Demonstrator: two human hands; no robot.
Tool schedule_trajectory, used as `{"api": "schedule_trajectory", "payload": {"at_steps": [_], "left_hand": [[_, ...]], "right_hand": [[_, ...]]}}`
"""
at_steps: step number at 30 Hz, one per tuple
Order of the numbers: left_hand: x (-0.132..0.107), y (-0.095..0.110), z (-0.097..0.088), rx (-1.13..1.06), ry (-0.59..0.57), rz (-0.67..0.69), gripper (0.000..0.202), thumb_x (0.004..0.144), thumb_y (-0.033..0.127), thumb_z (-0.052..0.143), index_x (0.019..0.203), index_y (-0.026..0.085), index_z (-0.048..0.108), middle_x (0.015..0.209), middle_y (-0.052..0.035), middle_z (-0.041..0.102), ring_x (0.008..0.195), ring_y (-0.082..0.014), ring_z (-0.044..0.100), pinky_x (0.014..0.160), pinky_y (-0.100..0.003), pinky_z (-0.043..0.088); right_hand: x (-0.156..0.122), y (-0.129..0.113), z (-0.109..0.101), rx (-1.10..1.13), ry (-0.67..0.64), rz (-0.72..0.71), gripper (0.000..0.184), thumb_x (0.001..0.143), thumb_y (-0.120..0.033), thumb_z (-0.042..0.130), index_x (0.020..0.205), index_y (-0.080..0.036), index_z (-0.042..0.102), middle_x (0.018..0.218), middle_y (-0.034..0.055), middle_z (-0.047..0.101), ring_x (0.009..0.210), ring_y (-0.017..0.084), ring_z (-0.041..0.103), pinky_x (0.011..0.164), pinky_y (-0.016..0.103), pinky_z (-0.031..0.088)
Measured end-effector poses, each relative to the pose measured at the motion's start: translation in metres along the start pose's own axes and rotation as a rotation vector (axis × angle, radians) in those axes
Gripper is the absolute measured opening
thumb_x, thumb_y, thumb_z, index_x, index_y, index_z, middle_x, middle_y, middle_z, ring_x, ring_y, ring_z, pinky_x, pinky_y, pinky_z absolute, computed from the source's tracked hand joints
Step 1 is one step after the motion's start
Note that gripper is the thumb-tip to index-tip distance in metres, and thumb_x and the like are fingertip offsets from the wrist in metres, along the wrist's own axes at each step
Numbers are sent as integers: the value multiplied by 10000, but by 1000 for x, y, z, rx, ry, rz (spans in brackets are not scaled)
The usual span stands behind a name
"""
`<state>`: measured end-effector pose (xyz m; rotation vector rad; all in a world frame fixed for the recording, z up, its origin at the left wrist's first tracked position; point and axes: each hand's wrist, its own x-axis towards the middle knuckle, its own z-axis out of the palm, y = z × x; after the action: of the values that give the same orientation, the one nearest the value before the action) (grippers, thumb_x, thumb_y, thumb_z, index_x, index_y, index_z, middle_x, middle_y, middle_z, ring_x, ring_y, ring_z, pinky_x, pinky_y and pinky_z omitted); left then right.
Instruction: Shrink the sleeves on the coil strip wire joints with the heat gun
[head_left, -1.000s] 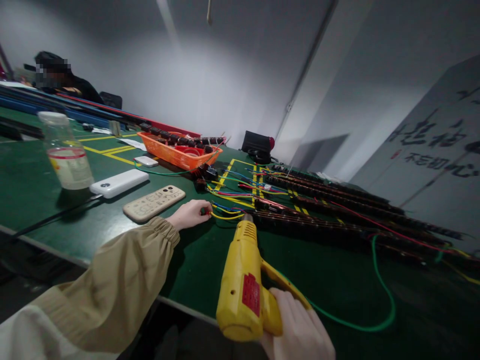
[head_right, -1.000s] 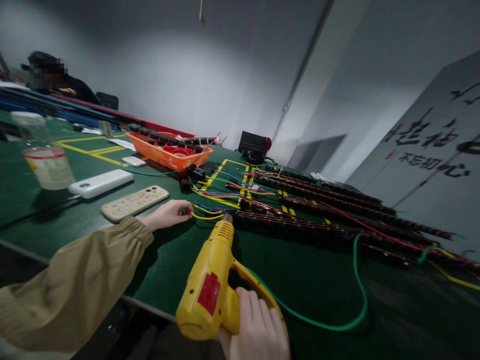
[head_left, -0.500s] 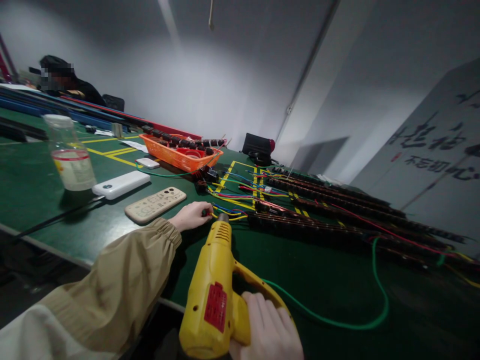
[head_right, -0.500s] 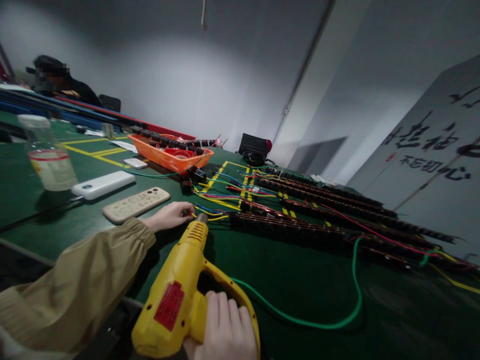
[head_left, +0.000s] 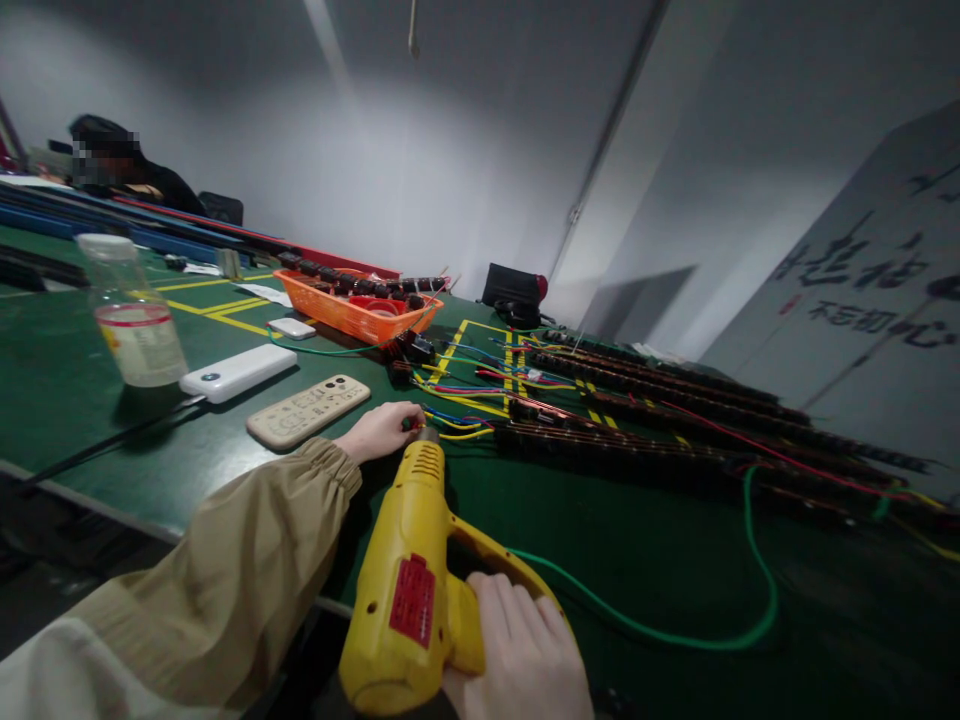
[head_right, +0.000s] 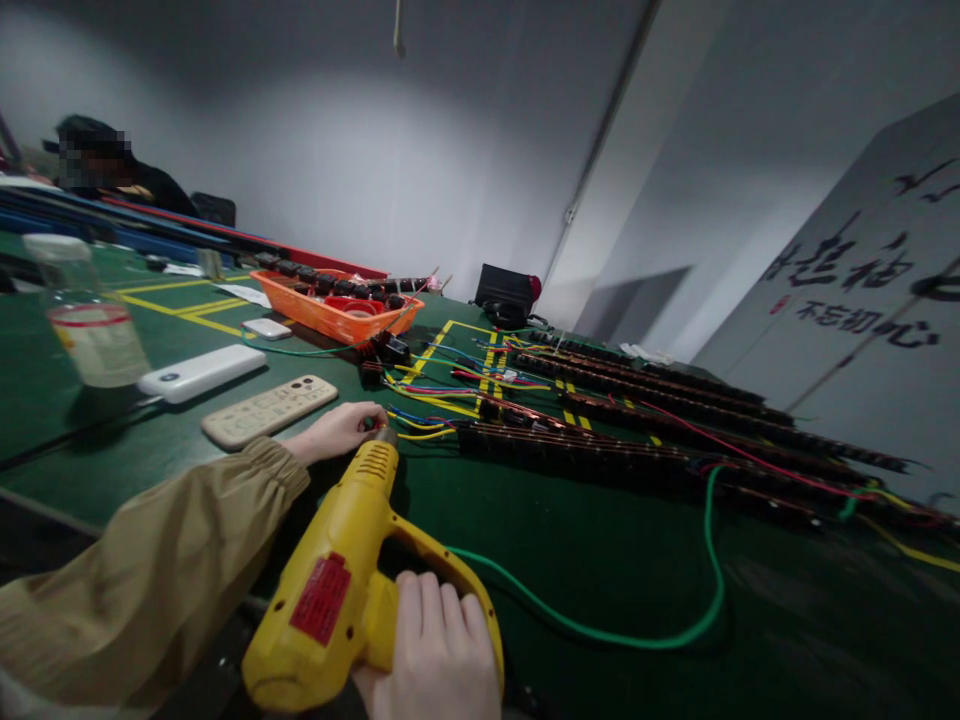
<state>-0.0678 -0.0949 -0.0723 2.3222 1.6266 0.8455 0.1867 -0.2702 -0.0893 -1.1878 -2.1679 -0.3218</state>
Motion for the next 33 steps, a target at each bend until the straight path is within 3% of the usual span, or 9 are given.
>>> {"api": "schedule_trajectory", "payload": {"at_steps": [9,14,20,28,33], "left_hand": [[2,-3,2,-3,-6,18,202,776,309,498,885,211,638,905,-18,672,734,-153,575,601,-230,400],[2,-4,2,16,-1,17,206,803,341,491,875,205,627,877,-20,664,716,-149,571,600,-229,393],[2,-3,1,5,7,27,206,809,341,487,871,203,626,860,-22,660,721,-155,580,603,-232,403],[2,-2,1,7,3,23,197,811,334,498,882,206,629,894,-24,670,731,-158,589,618,-239,413],[2,-2,1,14,-1,17,197,817,335,495,891,206,624,920,-25,667,739,-156,585,603,-231,401]], "right_hand": [[8,30,-21,86,-9,4,114,759,-255,512,849,-233,578,732,-33,620,682,148,567,693,304,300],[1,42,-21,42,-3,15,187,752,-275,525,929,-232,567,806,-22,639,737,163,578,719,310,314],[-1,54,-32,-31,-92,-32,350,662,-242,683,985,-250,549,866,-56,655,761,136,599,724,272,350],[-9,63,-31,-118,-51,2,254,755,-213,517,1007,-242,528,914,-15,665,804,166,597,766,311,338],[-8,67,-34,-212,-75,-18,282,737,-213,533,1018,-236,520,918,-12,672,758,171,589,731,319,328]]}}
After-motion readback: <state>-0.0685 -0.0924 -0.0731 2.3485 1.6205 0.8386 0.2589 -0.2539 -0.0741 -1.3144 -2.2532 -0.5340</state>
